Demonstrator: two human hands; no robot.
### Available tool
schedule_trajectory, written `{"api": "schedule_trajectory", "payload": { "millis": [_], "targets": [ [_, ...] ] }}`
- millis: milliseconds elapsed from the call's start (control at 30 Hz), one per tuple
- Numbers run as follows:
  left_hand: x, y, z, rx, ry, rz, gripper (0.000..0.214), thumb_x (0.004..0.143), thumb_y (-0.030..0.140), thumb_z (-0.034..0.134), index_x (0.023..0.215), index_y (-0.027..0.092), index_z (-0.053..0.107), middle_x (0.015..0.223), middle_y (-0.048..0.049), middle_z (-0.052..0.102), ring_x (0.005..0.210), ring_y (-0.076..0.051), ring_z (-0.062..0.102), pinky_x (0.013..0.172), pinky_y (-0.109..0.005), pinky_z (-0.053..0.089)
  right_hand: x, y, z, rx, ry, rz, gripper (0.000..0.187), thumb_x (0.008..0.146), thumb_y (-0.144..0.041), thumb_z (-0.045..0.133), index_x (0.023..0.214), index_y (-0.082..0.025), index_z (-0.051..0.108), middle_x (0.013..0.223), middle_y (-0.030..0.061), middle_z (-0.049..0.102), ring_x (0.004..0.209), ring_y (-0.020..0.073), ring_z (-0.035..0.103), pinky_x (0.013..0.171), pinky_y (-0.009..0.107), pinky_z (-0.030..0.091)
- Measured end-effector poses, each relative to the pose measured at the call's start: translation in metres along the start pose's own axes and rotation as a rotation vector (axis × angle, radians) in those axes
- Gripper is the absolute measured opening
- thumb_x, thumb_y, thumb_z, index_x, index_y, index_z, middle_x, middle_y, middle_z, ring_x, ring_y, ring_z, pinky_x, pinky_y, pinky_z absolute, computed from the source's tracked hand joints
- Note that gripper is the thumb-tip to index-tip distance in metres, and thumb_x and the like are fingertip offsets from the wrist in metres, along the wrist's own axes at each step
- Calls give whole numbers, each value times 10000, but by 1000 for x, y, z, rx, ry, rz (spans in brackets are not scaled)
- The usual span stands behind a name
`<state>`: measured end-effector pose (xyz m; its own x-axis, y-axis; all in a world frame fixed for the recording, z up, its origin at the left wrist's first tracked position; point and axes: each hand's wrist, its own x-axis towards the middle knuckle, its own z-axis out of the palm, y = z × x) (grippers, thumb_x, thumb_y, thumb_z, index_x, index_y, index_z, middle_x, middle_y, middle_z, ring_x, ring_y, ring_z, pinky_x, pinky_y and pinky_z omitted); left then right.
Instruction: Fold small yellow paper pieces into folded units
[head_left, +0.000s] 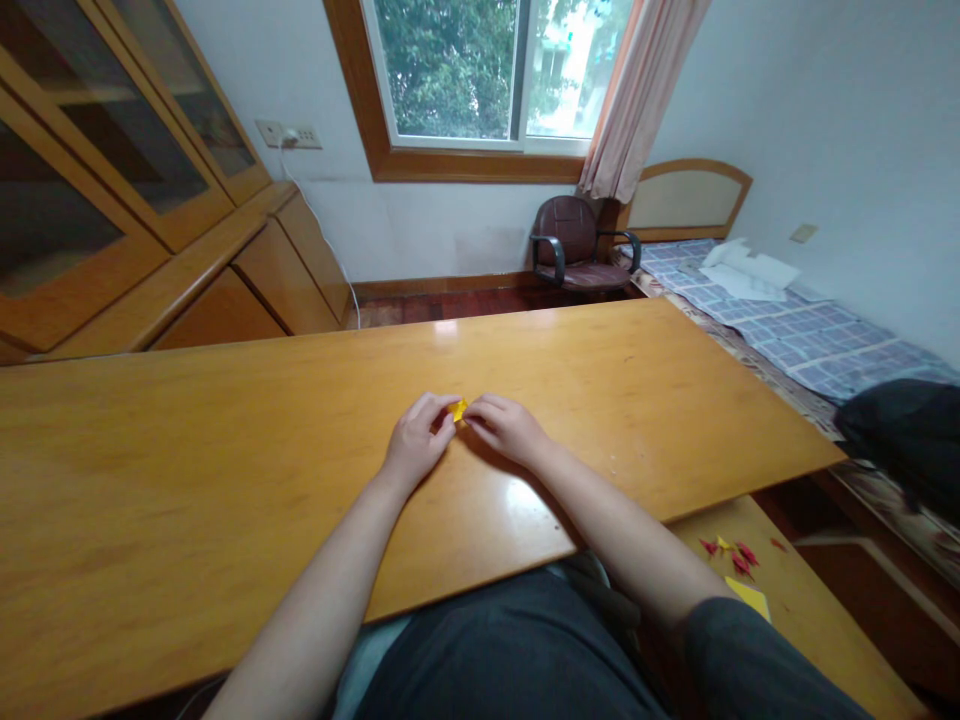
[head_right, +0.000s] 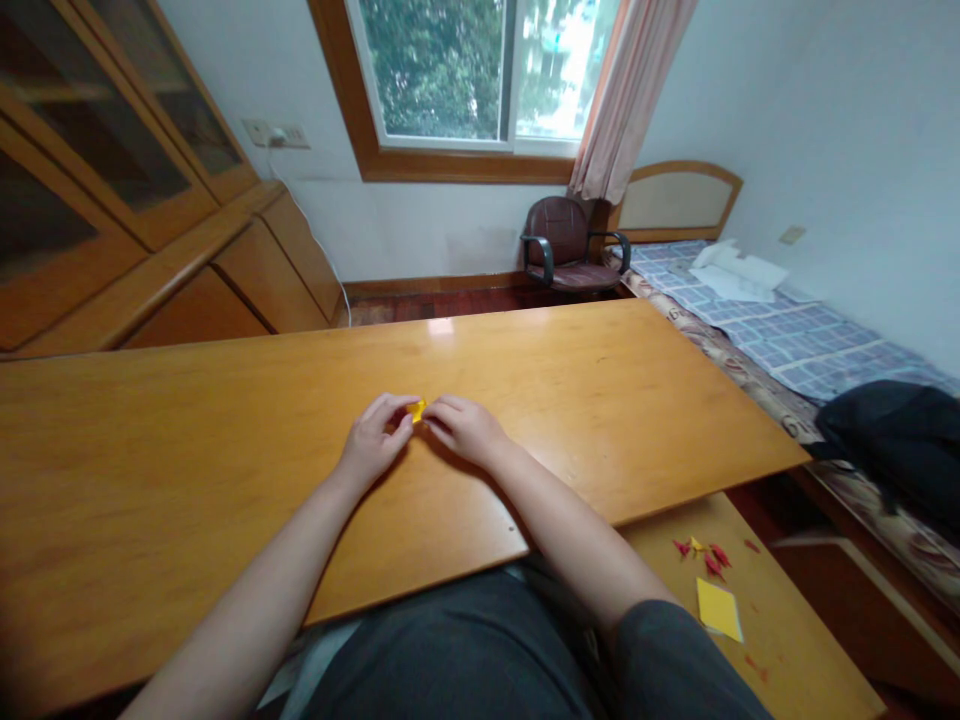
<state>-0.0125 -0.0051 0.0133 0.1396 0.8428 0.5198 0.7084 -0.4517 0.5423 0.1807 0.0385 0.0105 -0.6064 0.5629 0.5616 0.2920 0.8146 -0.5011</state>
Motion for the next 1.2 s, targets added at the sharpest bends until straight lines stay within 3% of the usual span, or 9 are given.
{"api": "schedule_trajectory", "payload": {
  "millis": [133, 267, 467, 800, 1200],
  "targets": [
    [0, 1, -1, 24, -8, 12, 173, 871, 165, 524, 989, 215, 641, 890, -36, 598, 816, -164, 595, 772, -296, 516, -1, 2, 2, 3, 13, 4, 132, 935, -231, 535, 985, -195, 652, 908, 80, 666, 825, 155, 620, 769, 257, 495],
    [-1, 0, -3, -47, -11, 6, 180, 853, 153, 538, 1003, 222, 608, 1065, -70, 582, 980, -191, 601, 804, -319, 552, -1, 2, 1, -4, 17, 3, 139, 938, -240, 527, 977, -197, 653, 907, 82, 669, 817, 156, 620, 764, 262, 500],
    [-2, 2, -7, -168, -97, 59, 283, 797, 93, 549, 1047, 224, 528, 1277, -107, 565, 1217, -227, 545, 1057, -463, 445, 0, -2, -5, 51, 10, -9, 157, 943, -259, 516, 971, -189, 653, 916, 83, 674, 831, 156, 631, 779, 266, 515],
    [-5, -10, -1, -209, -117, 26, 256, 802, 178, 640, 1020, 229, 515, 1031, -51, 622, 996, -180, 616, 925, -372, 513, 1, -6, -10, 184, 19, 27, 121, 912, -238, 564, 924, -184, 672, 887, 70, 695, 839, 161, 645, 793, 287, 519],
    [-8, -11, 3, -400, -75, -55, 247, 828, 286, 666, 1045, 228, 562, 1068, -61, 640, 970, -178, 645, 866, -342, 547, 0, 3, -5, 471, 42, 278, 146, 856, -300, 655, 862, -162, 702, 826, 42, 692, 749, 140, 629, 708, 256, 494]
  ]
}}
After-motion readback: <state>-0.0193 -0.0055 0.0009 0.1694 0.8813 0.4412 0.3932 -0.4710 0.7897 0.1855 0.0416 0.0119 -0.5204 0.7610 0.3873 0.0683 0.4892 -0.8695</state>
